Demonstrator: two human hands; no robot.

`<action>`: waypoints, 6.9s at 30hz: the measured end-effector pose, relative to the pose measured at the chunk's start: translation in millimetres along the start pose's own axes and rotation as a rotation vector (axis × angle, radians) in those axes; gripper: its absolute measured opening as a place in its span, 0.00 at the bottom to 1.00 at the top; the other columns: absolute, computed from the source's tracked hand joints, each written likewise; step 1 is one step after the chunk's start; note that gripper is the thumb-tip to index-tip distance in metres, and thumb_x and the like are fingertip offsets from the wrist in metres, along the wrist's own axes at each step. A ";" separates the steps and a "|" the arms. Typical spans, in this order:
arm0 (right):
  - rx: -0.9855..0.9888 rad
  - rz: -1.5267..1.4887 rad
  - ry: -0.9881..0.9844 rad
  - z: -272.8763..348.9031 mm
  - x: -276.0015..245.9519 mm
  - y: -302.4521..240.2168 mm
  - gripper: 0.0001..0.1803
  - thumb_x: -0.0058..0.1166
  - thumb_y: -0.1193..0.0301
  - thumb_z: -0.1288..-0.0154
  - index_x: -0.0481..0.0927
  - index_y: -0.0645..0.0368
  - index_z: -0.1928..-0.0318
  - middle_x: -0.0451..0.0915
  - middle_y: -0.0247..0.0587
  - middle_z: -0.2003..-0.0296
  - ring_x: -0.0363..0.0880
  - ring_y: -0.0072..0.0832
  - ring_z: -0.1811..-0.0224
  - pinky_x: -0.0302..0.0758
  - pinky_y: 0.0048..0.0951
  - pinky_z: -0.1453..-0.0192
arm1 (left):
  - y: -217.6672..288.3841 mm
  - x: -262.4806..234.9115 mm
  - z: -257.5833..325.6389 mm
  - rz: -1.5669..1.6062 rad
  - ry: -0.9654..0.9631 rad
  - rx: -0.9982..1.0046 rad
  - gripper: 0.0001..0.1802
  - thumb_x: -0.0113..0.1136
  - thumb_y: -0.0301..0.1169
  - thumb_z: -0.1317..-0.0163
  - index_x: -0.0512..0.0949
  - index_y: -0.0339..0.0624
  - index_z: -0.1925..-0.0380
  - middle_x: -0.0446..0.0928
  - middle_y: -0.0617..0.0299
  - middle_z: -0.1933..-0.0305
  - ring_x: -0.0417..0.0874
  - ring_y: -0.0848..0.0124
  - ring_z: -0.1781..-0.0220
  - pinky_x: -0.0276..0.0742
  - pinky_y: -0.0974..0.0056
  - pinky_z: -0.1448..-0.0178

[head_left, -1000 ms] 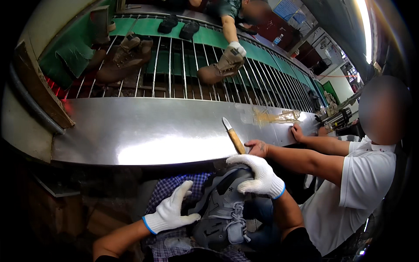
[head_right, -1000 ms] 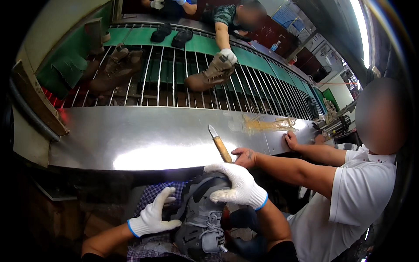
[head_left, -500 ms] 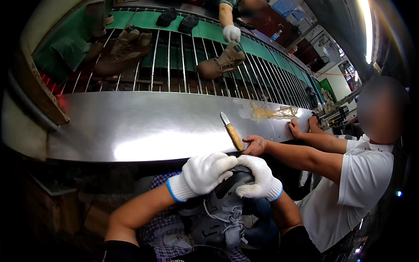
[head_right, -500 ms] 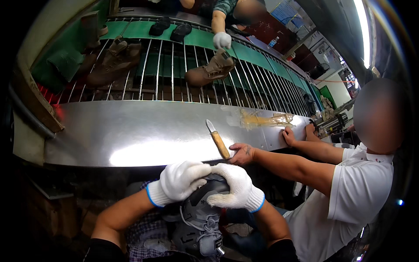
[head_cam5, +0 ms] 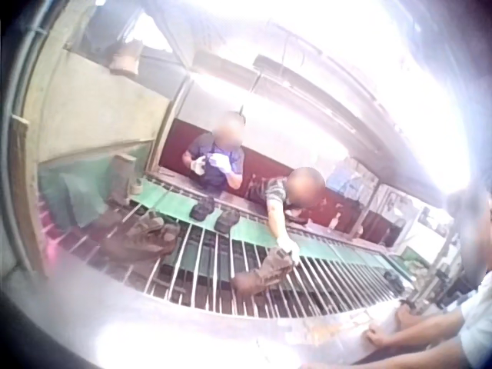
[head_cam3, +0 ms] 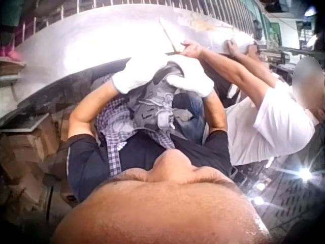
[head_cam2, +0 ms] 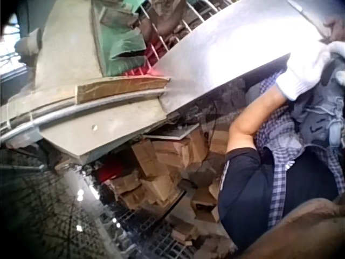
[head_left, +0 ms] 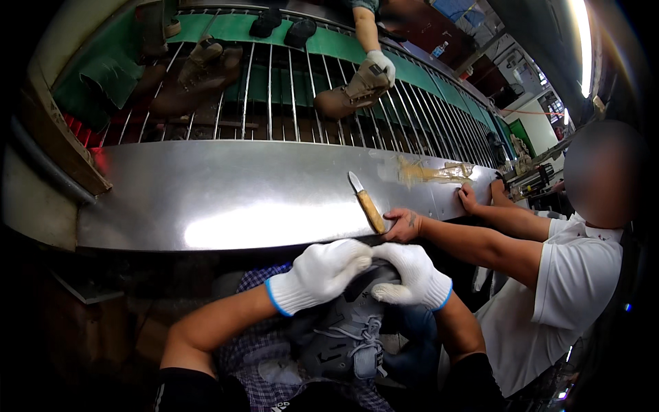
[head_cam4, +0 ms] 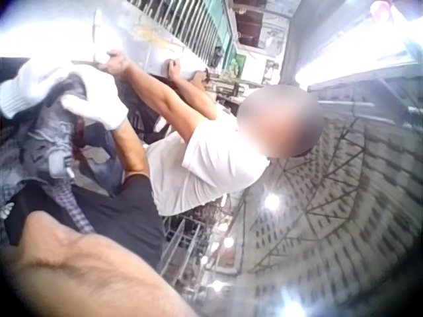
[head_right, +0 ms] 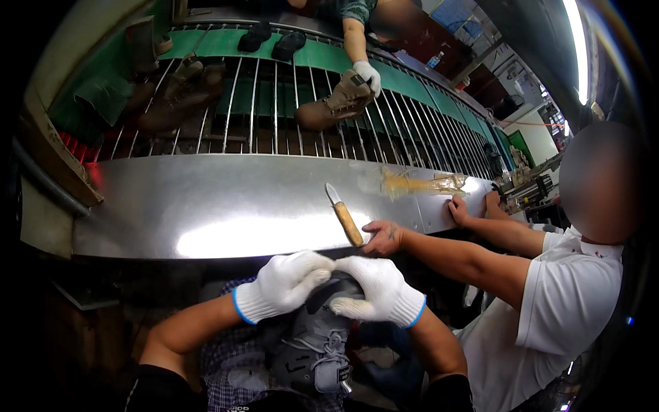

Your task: The person holds a grey and black shoe and rubs a white cloth over the side and sole multiple times, then places a sticker on the tongue area and continues wiping before placing the shoe on a conveyor belt.

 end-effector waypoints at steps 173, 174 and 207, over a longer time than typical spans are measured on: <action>0.141 -0.252 -0.069 -31.7 57.9 -7.8 0.46 0.60 0.67 0.33 0.51 0.65 0.21 0.77 0.69 0.42 0.88 0.60 0.53 0.87 0.51 0.51 | -58.5 -81.6 -8.4 -0.267 -0.610 -0.289 0.40 0.74 0.51 0.35 0.75 0.38 0.31 0.80 0.43 0.39 0.84 0.48 0.37 0.80 0.52 0.32; 0.149 -0.259 -0.101 -16.7 65.4 -3.7 0.51 0.62 0.67 0.34 0.47 0.65 0.19 0.74 0.71 0.38 0.87 0.61 0.51 0.87 0.51 0.49 | -52.4 -79.0 -13.3 -0.295 -0.638 -0.236 0.37 0.73 0.48 0.34 0.75 0.36 0.32 0.80 0.43 0.40 0.84 0.49 0.39 0.80 0.53 0.34; 0.055 -0.265 0.410 -33.8 70.1 13.5 0.36 0.59 0.70 0.36 0.72 0.63 0.27 0.87 0.59 0.57 0.90 0.49 0.63 0.89 0.42 0.57 | -49.5 -55.4 -30.0 -0.444 -0.289 -0.286 0.14 0.57 0.30 0.23 0.90 0.35 0.60 0.89 0.48 0.64 0.91 0.55 0.62 0.85 0.57 0.53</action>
Point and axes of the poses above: each hand's wrist, its own z-axis away from the middle knuckle, its own x-axis out of the palm, y = z × x, the point moved 7 cm from there along -z, towards the middle knuckle
